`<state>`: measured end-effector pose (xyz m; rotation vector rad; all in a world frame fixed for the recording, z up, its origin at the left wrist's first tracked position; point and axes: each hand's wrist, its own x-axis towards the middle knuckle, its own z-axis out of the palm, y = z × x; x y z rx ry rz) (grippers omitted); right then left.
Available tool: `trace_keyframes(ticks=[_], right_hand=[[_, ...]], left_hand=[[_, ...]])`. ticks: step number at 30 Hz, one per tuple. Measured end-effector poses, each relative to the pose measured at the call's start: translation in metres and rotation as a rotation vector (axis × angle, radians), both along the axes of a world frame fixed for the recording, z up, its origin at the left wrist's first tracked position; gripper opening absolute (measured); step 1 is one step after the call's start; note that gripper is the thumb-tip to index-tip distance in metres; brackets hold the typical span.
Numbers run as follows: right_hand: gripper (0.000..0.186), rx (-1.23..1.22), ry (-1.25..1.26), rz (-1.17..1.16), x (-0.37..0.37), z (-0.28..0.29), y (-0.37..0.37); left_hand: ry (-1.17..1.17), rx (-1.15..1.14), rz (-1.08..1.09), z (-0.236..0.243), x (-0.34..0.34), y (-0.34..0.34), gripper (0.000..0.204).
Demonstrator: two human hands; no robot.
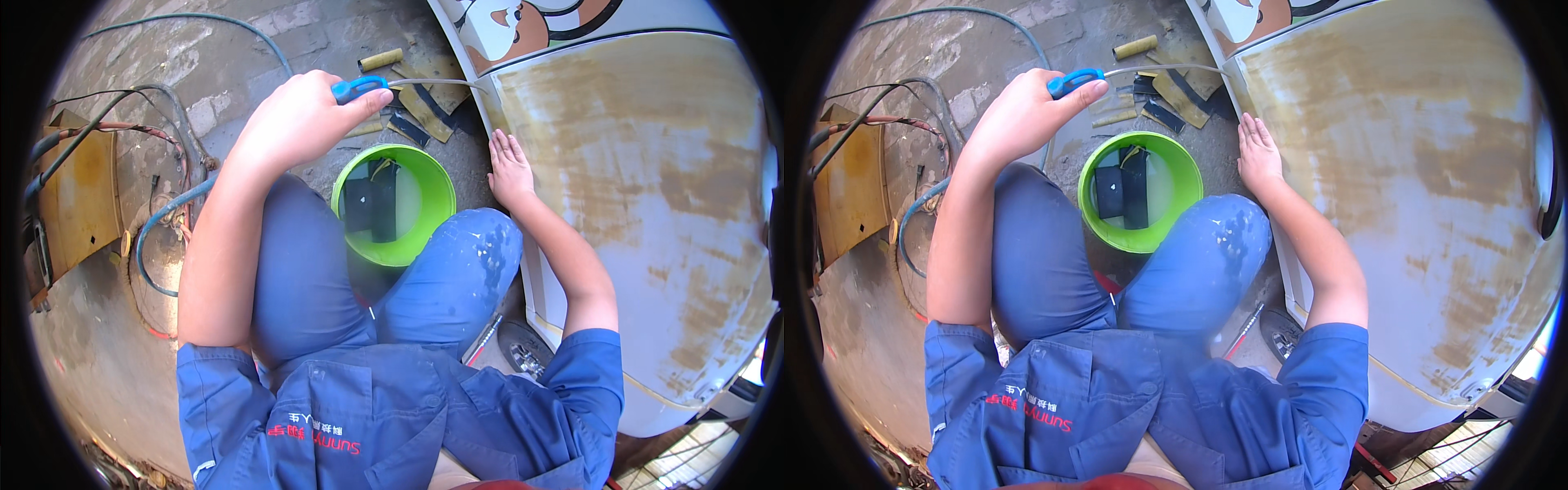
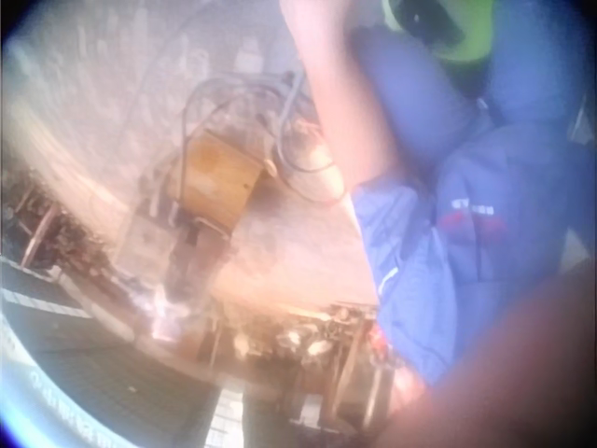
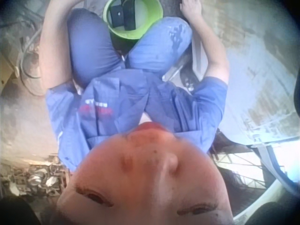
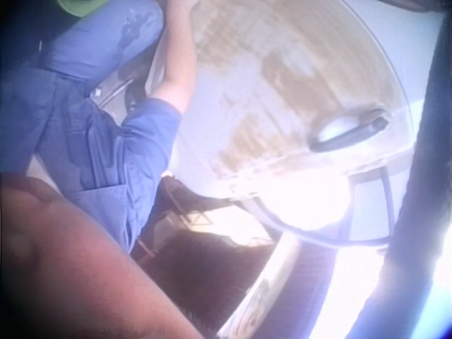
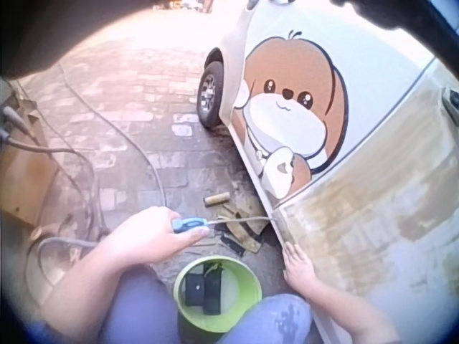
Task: The person sands a white car door with a sanding block, then rinses the surface with a water spray gun. The person repeats sanding and rinsing steps on the same door panel.
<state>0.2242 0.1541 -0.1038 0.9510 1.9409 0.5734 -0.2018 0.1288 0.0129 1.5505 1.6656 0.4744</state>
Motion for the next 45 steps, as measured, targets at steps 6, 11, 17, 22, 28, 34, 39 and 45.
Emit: trace_keyframes(ticks=[6, 11, 17, 22, 28, 34, 39, 45], right_hand=[[0.077, 0.089, -0.059, 0.126, -0.035, -0.005, 0.063], [0.068, 0.004, -0.415, 0.269, -0.039, -0.021, 0.07], [0.06, -0.253, -0.582, 0.352, 0.069, -0.03, -0.043], [0.068, -0.15, -0.461, 0.238, 0.041, -0.028, -0.012], [0.068, -0.046, -0.353, 0.224, -0.016, -0.008, 0.049], [0.066, -0.059, -0.377, 0.341, 0.015, 0.006, 0.012], [0.065, -0.141, -0.413, 0.349, 0.045, 0.02, -0.032], [0.066, -0.227, -0.412, 0.262, 0.068, 0.014, -0.063]], left_hand=[[-0.006, 0.008, 0.022, 0.002, 0.004, 0.002, 0.071], [-0.039, 0.043, 0.041, 0.007, -0.005, -0.007, 0.071], [-0.032, -0.06, -0.081, 0.003, -0.007, -0.006, 0.07], [0.022, 0.0, -0.127, 0.003, 0.01, -0.005, 0.071], [0.047, -0.037, -0.056, 0.005, -0.003, -0.009, 0.071], [-0.014, -0.022, -0.06, -0.003, -0.003, -0.005, 0.071], [0.006, 0.004, -0.085, -0.007, 0.002, -0.004, 0.071], [-0.009, 0.021, -0.101, -0.012, 0.003, -0.003, 0.07]])
